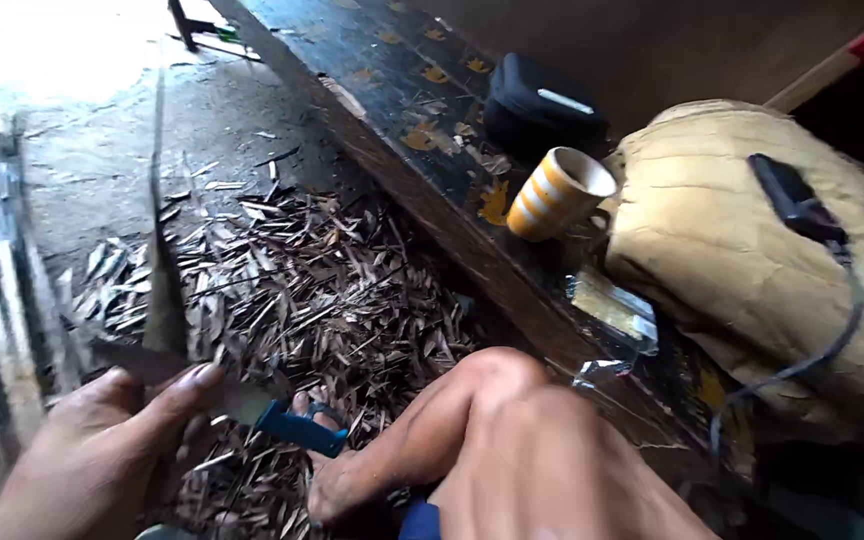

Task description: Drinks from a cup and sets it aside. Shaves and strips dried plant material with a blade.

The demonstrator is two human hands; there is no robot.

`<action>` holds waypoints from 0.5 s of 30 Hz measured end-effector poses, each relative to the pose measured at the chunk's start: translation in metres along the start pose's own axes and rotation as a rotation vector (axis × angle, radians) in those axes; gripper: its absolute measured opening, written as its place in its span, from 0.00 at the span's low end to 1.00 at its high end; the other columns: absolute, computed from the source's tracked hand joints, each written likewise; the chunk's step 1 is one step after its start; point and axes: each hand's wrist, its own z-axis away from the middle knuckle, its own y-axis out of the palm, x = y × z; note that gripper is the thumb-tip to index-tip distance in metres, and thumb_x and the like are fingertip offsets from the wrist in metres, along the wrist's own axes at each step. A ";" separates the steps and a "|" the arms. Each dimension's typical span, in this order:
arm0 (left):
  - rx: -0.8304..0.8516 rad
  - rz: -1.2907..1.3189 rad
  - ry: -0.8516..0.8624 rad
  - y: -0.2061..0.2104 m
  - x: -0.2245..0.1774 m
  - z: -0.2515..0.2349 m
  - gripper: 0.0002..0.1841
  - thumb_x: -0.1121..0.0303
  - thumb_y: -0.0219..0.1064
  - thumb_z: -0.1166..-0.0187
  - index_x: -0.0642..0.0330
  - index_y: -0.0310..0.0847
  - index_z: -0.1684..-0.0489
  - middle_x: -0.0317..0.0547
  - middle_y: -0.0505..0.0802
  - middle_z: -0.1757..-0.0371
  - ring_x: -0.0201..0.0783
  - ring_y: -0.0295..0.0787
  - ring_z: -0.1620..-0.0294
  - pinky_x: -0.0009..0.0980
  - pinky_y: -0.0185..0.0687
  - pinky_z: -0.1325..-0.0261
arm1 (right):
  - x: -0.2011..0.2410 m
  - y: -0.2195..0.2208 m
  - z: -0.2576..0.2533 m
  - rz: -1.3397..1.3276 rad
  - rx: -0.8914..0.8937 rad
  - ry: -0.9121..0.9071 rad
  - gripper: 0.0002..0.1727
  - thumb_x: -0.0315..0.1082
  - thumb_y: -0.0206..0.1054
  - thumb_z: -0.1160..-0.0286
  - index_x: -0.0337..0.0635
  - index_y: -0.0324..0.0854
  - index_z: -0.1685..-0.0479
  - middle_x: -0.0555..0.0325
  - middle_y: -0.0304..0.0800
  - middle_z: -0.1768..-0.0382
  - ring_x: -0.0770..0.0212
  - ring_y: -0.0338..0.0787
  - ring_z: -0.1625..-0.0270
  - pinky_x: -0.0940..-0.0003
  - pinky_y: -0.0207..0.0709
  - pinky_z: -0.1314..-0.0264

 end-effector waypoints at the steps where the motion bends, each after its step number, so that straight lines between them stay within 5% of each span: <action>1: -0.027 -0.011 -0.013 0.003 -0.004 0.003 0.07 0.59 0.71 0.21 0.48 0.81 0.57 0.34 0.88 0.78 0.27 0.79 0.88 0.24 0.78 0.87 | -0.023 -0.020 -0.009 0.045 0.054 -0.037 0.23 0.56 0.66 0.21 0.45 0.86 0.49 0.58 0.94 0.62 0.62 0.95 0.60 0.59 0.90 0.48; 5: -0.044 0.010 -0.091 0.011 -0.018 0.011 0.05 0.62 0.69 0.20 0.51 0.81 0.59 0.35 0.88 0.79 0.26 0.80 0.88 0.22 0.80 0.86 | -0.093 -0.060 -0.029 0.306 -0.093 0.208 0.16 0.45 0.70 0.19 0.38 0.87 0.60 0.58 0.92 0.53 0.67 0.91 0.52 0.67 0.87 0.46; 9: -0.018 0.110 -0.118 0.009 -0.017 0.011 0.04 0.68 0.67 0.18 0.58 0.81 0.59 0.41 0.88 0.78 0.28 0.81 0.85 0.22 0.80 0.82 | -0.136 -0.053 -0.038 0.223 -0.011 0.554 0.29 0.49 0.72 0.23 0.34 0.80 0.34 0.55 0.91 0.45 0.64 0.91 0.45 0.65 0.86 0.39; 12: -0.006 0.162 -0.127 0.009 -0.016 0.011 0.05 0.69 0.69 0.18 0.61 0.81 0.59 0.44 0.87 0.78 0.30 0.81 0.84 0.24 0.82 0.80 | -0.155 -0.047 -0.039 -0.031 0.093 0.640 0.23 0.41 0.67 0.17 0.33 0.75 0.33 0.47 0.91 0.50 0.55 0.94 0.53 0.57 0.91 0.48; 15: 0.051 0.171 -0.093 0.008 -0.014 0.010 0.08 0.64 0.66 0.16 0.59 0.81 0.59 0.43 0.86 0.79 0.29 0.77 0.87 0.23 0.78 0.82 | -0.159 -0.049 -0.040 -0.094 0.096 0.613 0.14 0.37 0.57 0.10 0.36 0.78 0.40 0.53 0.90 0.64 0.64 0.88 0.72 0.69 0.85 0.69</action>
